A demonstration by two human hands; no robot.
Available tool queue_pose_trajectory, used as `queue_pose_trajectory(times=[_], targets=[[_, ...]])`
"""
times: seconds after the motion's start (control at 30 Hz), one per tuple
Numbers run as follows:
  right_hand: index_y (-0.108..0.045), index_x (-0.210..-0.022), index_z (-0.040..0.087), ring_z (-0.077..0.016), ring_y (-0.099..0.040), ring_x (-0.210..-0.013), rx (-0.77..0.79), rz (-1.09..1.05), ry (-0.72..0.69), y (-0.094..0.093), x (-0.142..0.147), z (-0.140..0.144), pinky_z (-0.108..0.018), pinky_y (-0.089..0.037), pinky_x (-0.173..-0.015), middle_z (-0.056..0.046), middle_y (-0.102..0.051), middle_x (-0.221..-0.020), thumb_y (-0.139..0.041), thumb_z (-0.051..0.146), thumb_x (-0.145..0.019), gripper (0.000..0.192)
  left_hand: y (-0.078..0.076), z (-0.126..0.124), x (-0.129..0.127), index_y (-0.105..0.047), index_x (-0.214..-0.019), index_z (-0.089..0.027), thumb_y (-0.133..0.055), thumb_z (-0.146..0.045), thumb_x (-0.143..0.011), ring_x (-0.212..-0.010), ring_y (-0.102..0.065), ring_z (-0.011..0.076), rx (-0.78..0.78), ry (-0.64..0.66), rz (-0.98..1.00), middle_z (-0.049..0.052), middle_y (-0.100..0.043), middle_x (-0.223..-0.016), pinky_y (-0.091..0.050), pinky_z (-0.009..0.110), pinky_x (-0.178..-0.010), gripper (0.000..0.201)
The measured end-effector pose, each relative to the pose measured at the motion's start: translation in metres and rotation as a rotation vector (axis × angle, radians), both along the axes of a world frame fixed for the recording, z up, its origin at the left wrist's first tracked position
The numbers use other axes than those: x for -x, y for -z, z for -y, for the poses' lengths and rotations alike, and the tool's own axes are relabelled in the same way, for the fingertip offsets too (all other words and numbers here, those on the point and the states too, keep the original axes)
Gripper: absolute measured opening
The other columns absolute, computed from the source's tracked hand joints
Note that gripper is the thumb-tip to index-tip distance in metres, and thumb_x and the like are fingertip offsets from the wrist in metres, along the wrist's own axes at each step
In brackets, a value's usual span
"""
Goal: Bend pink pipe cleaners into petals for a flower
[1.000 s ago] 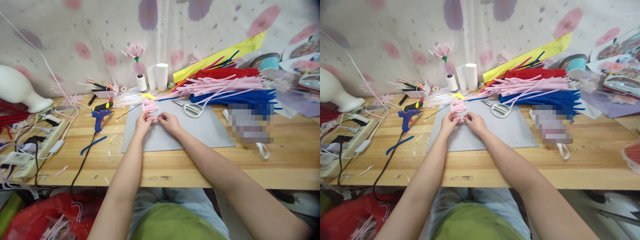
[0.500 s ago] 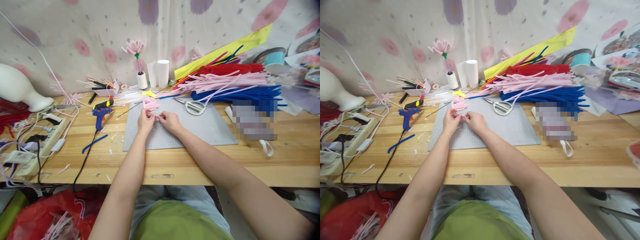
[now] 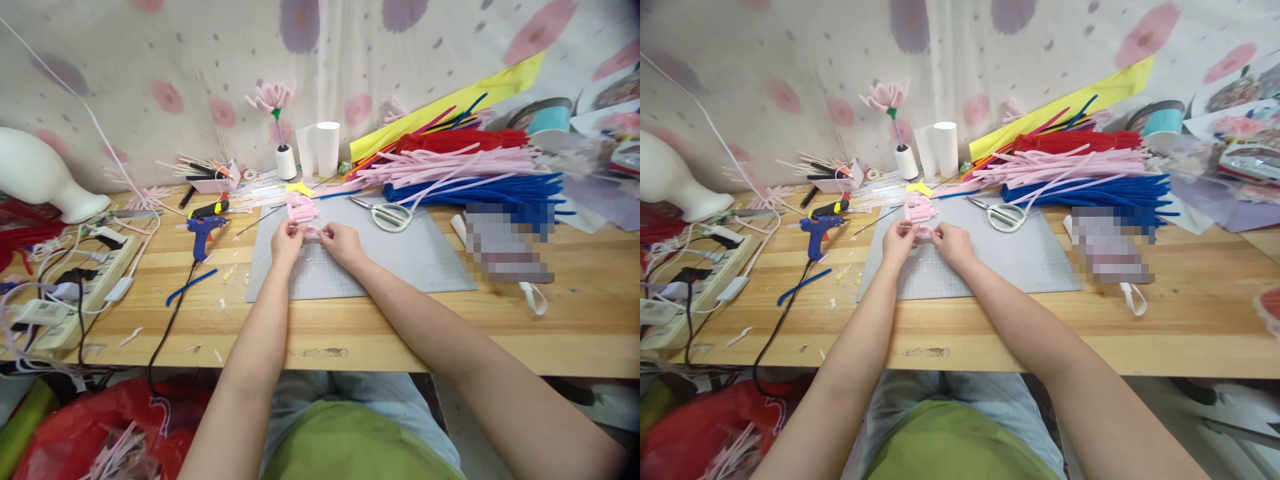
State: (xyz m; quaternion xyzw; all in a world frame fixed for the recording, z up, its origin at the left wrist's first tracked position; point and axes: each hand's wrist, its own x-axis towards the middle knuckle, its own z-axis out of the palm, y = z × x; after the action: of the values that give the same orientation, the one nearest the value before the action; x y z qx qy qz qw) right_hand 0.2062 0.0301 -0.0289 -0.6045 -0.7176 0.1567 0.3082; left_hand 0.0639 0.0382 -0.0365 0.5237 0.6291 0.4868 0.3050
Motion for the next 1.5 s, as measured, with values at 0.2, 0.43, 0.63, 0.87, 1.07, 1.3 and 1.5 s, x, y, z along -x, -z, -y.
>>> queue_pose_trajectory(times=[0.2, 0.43, 0.63, 0.87, 1.07, 1.3, 1.5], targets=[[-0.066, -0.088, 0.021, -0.0146, -0.06, -0.069, 0.04, -0.069, 0.002, 0.004, 0.001, -0.001, -0.023, -0.035, -0.06, -0.002, -0.069, -0.076, -0.051, 0.035, -0.079, 0.022, 0.001, 0.001, 0.0, -0.06, -0.076, -0.019, -0.055, -0.029, -0.077, -0.06, -0.063, 0.0125, -0.039, 0.008, -0.122, -0.001, -0.064, -0.061, -0.049, 0.024, -0.064, 0.012], [-0.069, -0.087, 0.021, -0.0149, -0.062, -0.077, 0.045, -0.128, -0.045, 0.008, -0.003, -0.007, -0.023, -0.038, -0.066, -0.003, -0.071, -0.085, -0.046, 0.039, -0.085, 0.029, -0.001, 0.005, -0.008, -0.067, -0.081, -0.02, -0.063, -0.031, -0.073, -0.072, -0.065, 0.0153, -0.063, 0.114, -0.179, 0.004, -0.07, -0.076, -0.05, 0.027, -0.072, 0.014], [-0.067, -0.094, 0.021, -0.0165, -0.063, -0.081, 0.009, -0.02, -0.079, 0.004, 0.001, -0.005, -0.025, -0.039, -0.069, -0.005, -0.071, -0.09, -0.045, 0.033, -0.086, 0.027, -0.007, 0.005, -0.014, -0.066, -0.069, -0.016, -0.067, -0.026, -0.068, -0.058, -0.064, 0.0143, 0.136, 0.03, 0.124, 0.003, -0.067, -0.064, -0.05, 0.025, -0.054, 0.01], [-0.066, -0.094, 0.019, -0.0181, -0.063, -0.082, -0.016, 0.168, -0.117, -0.004, 0.006, 0.001, -0.026, -0.037, -0.069, -0.008, -0.07, -0.092, -0.043, 0.032, -0.088, 0.027, -0.014, 0.006, -0.019, -0.062, -0.061, -0.011, -0.069, -0.013, -0.065, -0.049, -0.06, 0.0109, 0.26, -0.064, 0.465, 0.002, -0.061, -0.053, -0.051, 0.025, -0.055, 0.008], [-0.066, -0.098, 0.021, -0.0166, -0.063, -0.086, 0.005, -0.028, -0.077, 0.005, 0.0, -0.005, -0.024, -0.04, -0.071, -0.005, -0.07, -0.094, -0.045, 0.035, -0.088, 0.028, -0.011, 0.007, -0.012, -0.064, -0.074, -0.01, -0.073, -0.022, -0.062, -0.058, -0.064, 0.0123, 0.241, 0.093, 0.411, 0.005, -0.067, -0.065, -0.052, 0.023, -0.055, 0.019], [-0.068, -0.093, 0.022, -0.0167, -0.062, -0.082, 0.026, -0.108, -0.056, 0.008, -0.002, -0.009, -0.025, -0.041, -0.07, -0.004, -0.071, -0.089, -0.049, 0.033, -0.084, 0.024, -0.002, 0.006, -0.016, -0.062, -0.068, -0.011, -0.068, -0.022, -0.064, -0.051, -0.062, 0.0108, 0.213, 0.105, 0.22, 0.003, -0.064, -0.059, -0.05, 0.021, -0.051, 0.012], [-0.068, -0.093, 0.02, -0.0169, -0.062, -0.082, 0.019, -0.051, -0.058, 0.008, 0.0, -0.009, -0.025, -0.04, -0.071, -0.005, -0.07, -0.089, -0.047, 0.033, -0.084, 0.026, -0.003, 0.005, -0.015, -0.062, -0.069, -0.013, -0.069, -0.025, -0.064, -0.054, -0.063, 0.0125, 0.243, 0.138, 0.209, 0.002, -0.063, -0.056, -0.05, 0.021, -0.052, 0.015]])
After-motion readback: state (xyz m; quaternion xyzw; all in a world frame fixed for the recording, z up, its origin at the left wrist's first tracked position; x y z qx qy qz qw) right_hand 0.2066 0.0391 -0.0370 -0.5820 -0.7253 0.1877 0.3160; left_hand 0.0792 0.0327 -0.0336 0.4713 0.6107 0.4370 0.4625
